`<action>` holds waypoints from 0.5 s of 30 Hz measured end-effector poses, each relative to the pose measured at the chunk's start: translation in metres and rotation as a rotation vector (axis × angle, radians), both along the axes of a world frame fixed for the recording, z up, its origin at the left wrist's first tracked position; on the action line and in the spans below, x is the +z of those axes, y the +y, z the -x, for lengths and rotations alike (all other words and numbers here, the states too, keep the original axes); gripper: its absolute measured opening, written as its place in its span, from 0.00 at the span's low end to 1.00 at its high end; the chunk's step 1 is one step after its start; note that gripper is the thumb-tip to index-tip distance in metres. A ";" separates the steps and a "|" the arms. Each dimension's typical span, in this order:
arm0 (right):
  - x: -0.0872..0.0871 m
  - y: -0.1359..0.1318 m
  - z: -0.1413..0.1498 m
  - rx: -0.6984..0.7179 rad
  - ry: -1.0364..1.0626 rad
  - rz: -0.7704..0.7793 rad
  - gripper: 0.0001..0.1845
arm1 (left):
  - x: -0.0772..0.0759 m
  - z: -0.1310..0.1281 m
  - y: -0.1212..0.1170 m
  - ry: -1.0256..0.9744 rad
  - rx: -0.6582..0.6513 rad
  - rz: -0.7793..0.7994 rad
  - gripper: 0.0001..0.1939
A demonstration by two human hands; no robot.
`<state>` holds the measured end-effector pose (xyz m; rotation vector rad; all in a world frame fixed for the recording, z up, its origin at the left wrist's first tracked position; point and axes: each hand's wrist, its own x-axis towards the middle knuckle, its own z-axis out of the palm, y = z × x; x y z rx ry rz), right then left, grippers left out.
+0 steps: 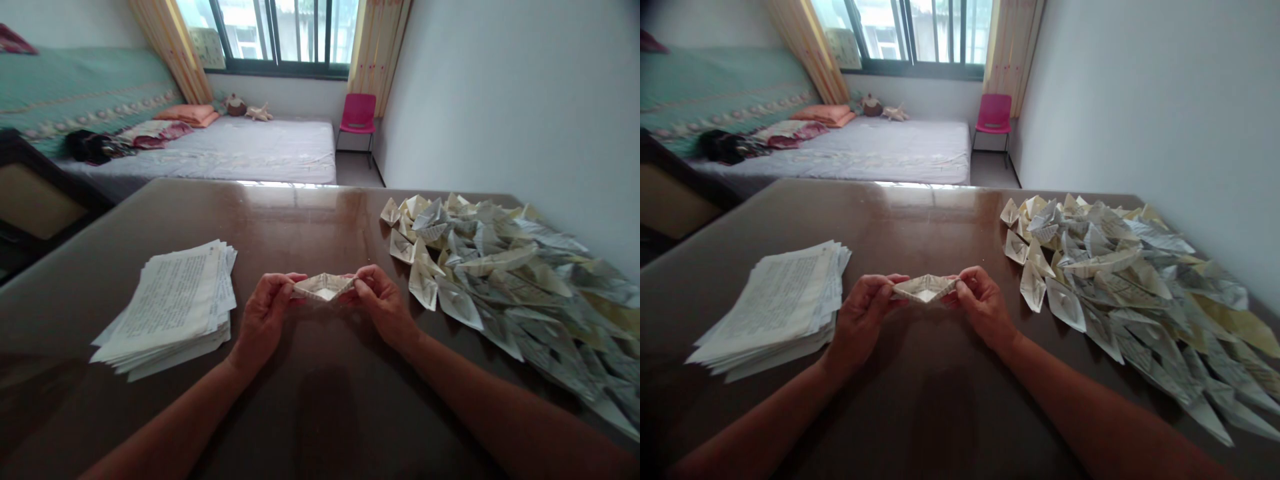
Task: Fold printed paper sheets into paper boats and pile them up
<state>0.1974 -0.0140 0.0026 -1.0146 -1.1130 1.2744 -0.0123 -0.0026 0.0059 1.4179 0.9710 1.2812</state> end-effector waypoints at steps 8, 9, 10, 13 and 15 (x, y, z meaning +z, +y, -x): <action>0.004 -0.007 -0.004 0.014 -0.371 -0.209 0.05 | 0.001 0.012 0.004 0.476 -0.313 -0.365 0.22; 0.004 -0.007 -0.004 0.035 -0.393 -0.214 0.05 | 0.000 0.012 0.005 0.504 -0.309 -0.377 0.16; 0.005 -0.007 -0.004 0.059 -0.408 -0.208 0.05 | -0.001 0.013 0.006 0.516 -0.292 -0.378 0.11; 0.006 -0.005 -0.007 0.052 -0.478 -0.209 0.07 | 0.000 0.013 0.007 0.555 -0.221 -0.391 0.03; 0.010 -0.004 -0.009 -0.011 -0.583 -0.300 0.14 | 0.001 0.011 0.006 0.608 -0.198 -0.437 0.04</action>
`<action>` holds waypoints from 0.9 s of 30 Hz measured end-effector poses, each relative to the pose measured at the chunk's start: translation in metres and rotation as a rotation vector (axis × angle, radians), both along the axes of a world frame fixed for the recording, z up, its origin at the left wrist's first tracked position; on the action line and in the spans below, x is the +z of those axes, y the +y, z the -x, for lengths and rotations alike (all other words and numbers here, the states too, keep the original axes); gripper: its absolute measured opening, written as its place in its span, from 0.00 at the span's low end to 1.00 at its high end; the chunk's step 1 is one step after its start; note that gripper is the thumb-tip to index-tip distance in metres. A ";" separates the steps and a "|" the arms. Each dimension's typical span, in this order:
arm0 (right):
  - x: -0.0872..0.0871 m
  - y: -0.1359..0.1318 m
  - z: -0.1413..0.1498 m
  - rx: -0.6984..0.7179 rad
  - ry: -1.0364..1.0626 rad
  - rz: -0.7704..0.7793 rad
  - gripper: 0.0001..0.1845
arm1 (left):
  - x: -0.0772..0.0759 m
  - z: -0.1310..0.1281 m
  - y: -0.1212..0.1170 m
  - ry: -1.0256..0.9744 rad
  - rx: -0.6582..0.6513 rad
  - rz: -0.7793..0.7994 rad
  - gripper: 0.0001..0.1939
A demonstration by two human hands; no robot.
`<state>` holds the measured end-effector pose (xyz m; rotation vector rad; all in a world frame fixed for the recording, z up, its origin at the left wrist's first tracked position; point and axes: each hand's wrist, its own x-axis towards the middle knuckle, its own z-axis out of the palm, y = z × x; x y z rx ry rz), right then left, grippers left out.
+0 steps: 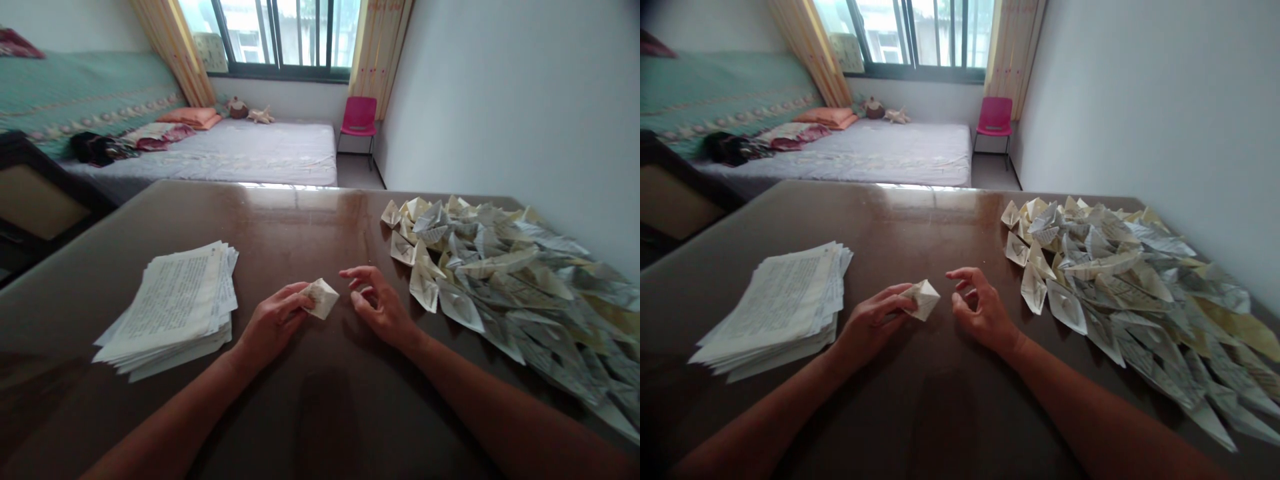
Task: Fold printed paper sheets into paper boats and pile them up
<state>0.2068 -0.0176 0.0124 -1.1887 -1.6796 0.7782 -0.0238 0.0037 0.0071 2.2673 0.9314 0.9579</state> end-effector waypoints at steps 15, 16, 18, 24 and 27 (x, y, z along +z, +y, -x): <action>-0.001 -0.006 0.009 0.052 -0.456 -0.081 0.14 | -0.005 -0.007 -0.019 0.412 -0.030 -0.317 0.11; -0.003 -0.004 0.007 0.066 -0.424 -0.052 0.14 | -0.005 -0.007 -0.019 0.416 -0.034 -0.329 0.11; -0.005 -0.001 0.004 0.094 -0.375 -0.016 0.13 | -0.005 -0.008 -0.021 0.425 -0.050 -0.344 0.10; -0.003 0.000 0.001 0.170 -0.449 -0.061 0.09 | -0.007 -0.012 -0.022 0.431 -0.060 -0.303 0.11; 0.000 0.000 0.001 0.155 -0.590 -0.082 0.07 | -0.007 -0.012 -0.021 0.425 -0.059 -0.275 0.10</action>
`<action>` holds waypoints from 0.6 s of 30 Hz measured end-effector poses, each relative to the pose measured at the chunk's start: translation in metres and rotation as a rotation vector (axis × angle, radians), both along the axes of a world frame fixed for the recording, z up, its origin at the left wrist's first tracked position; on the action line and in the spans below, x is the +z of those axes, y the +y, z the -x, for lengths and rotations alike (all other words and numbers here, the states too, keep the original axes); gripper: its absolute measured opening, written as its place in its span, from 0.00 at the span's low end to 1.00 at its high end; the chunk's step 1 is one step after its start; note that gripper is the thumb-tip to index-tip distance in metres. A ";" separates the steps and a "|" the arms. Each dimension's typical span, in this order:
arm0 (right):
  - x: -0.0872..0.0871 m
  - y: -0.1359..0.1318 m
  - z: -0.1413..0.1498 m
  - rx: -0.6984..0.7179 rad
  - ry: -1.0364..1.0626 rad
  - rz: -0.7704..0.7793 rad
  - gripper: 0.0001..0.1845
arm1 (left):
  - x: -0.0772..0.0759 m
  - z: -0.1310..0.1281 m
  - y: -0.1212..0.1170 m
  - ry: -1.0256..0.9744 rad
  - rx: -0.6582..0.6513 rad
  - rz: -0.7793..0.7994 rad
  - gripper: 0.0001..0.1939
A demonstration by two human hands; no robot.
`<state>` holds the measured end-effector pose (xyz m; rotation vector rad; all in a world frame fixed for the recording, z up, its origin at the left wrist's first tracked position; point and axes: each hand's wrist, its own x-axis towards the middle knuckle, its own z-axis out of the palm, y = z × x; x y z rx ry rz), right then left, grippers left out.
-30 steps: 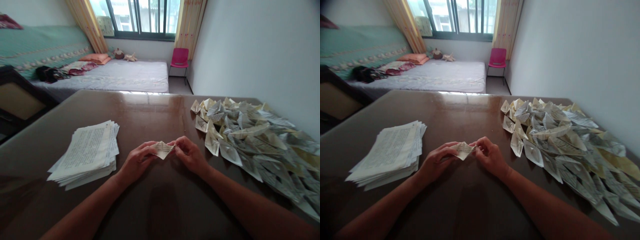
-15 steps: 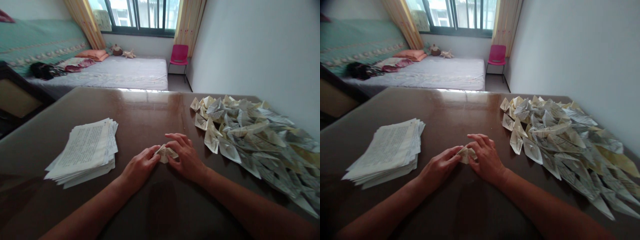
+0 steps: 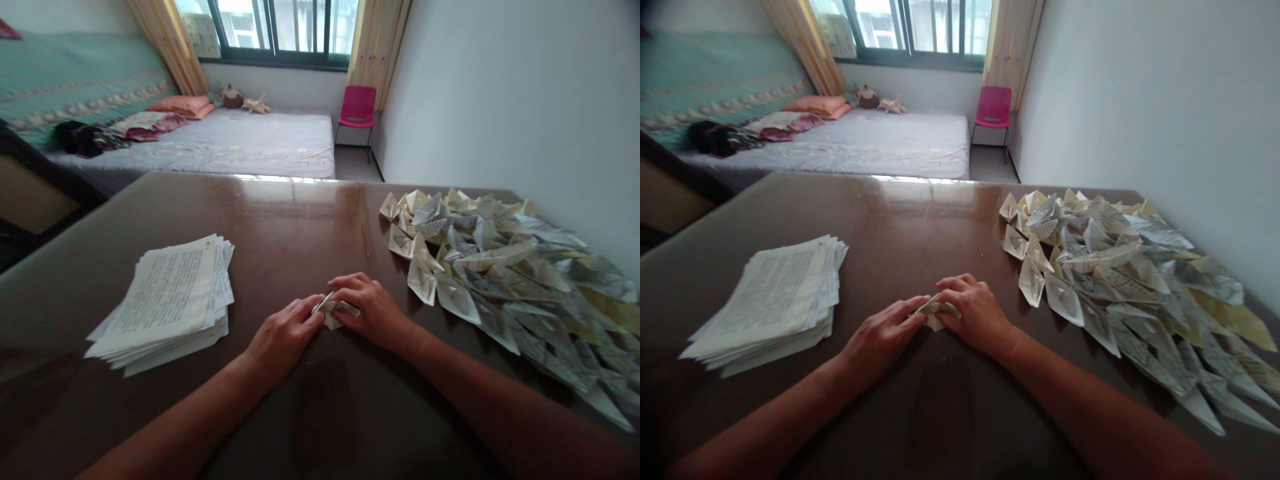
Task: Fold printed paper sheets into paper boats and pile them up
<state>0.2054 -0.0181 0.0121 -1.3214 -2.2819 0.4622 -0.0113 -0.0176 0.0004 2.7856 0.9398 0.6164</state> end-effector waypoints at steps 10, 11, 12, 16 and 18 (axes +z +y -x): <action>0.002 -0.013 0.014 0.070 -0.333 -0.253 0.05 | 0.003 -0.001 0.004 -0.167 -0.008 0.172 0.08; 0.002 -0.013 0.013 0.093 -0.328 -0.259 0.05 | 0.003 0.000 0.005 -0.178 -0.007 0.185 0.08; 0.001 -0.012 0.011 0.104 -0.313 -0.252 0.05 | 0.003 0.000 0.006 -0.186 -0.003 0.195 0.08; 0.000 -0.005 0.002 0.095 -0.242 -0.134 0.02 | 0.000 0.003 0.010 -0.215 0.015 0.222 0.06; -0.001 -0.001 -0.002 0.111 -0.222 -0.110 0.03 | -0.001 0.004 0.012 -0.230 0.023 0.236 0.06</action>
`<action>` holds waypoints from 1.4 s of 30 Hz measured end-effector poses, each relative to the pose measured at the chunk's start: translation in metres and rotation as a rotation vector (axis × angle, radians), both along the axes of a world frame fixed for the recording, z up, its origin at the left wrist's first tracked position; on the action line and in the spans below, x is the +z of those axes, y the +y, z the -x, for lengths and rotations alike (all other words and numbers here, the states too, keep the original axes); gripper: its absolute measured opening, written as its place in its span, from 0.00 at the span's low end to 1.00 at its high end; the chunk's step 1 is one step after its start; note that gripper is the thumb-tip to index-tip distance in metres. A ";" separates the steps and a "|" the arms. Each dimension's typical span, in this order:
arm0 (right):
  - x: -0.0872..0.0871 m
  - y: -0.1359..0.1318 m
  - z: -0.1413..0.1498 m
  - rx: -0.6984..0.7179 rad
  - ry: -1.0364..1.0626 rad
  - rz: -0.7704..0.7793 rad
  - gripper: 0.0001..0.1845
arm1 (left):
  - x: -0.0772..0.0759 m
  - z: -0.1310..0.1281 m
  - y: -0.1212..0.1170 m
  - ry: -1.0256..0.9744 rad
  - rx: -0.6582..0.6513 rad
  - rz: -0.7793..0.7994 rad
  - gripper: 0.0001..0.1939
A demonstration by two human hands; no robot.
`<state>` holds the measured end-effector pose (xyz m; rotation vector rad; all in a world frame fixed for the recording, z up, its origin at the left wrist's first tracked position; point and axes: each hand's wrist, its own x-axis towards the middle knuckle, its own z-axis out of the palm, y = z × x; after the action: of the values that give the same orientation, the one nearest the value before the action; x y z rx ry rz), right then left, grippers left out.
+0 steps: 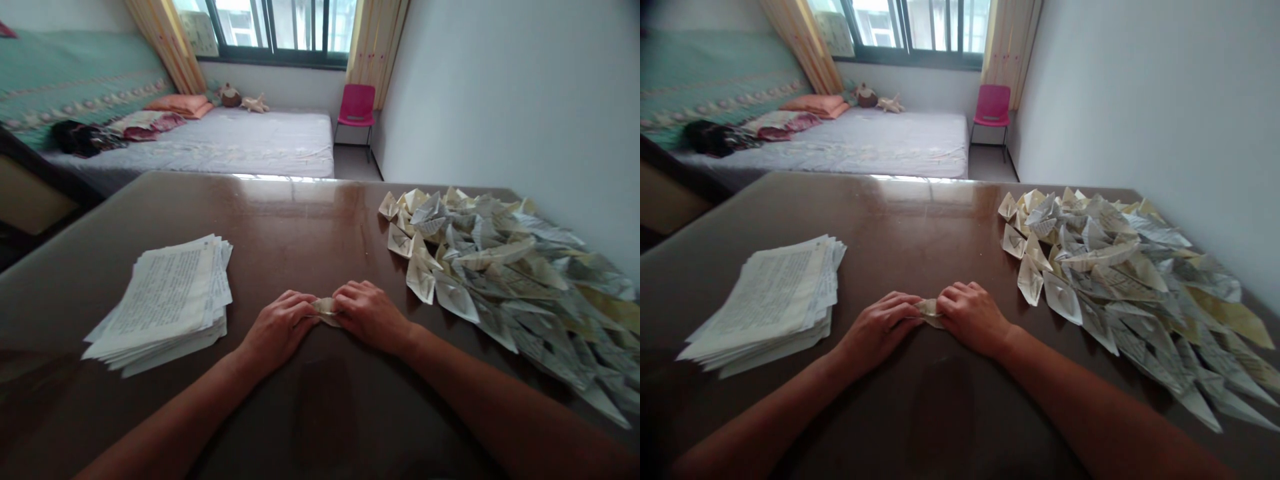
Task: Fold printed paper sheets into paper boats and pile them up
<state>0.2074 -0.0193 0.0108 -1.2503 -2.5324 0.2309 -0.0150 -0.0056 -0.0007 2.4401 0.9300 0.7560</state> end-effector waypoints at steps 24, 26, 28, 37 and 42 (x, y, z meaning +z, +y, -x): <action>-0.015 0.010 -0.012 -0.225 0.854 0.703 0.17 | 0.004 0.000 0.001 -0.095 0.254 0.360 0.13; -0.015 0.009 -0.010 -0.224 0.891 0.718 0.17 | 0.003 -0.002 0.001 -0.125 0.251 0.413 0.13; -0.014 0.009 -0.009 -0.226 0.893 0.708 0.17 | 0.000 -0.003 0.001 -0.166 0.231 0.475 0.13; -0.012 0.008 -0.004 -0.182 0.979 0.795 0.18 | -0.005 -0.007 0.002 -0.346 0.198 0.656 0.18; -0.011 0.009 -0.005 -0.143 0.950 0.819 0.19 | -0.004 -0.006 0.003 -0.330 0.161 0.625 0.17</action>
<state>0.2121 -0.0105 -0.0006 -1.1214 -1.5121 1.5161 -0.0090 -0.0030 -0.0046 1.6616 1.0435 0.7506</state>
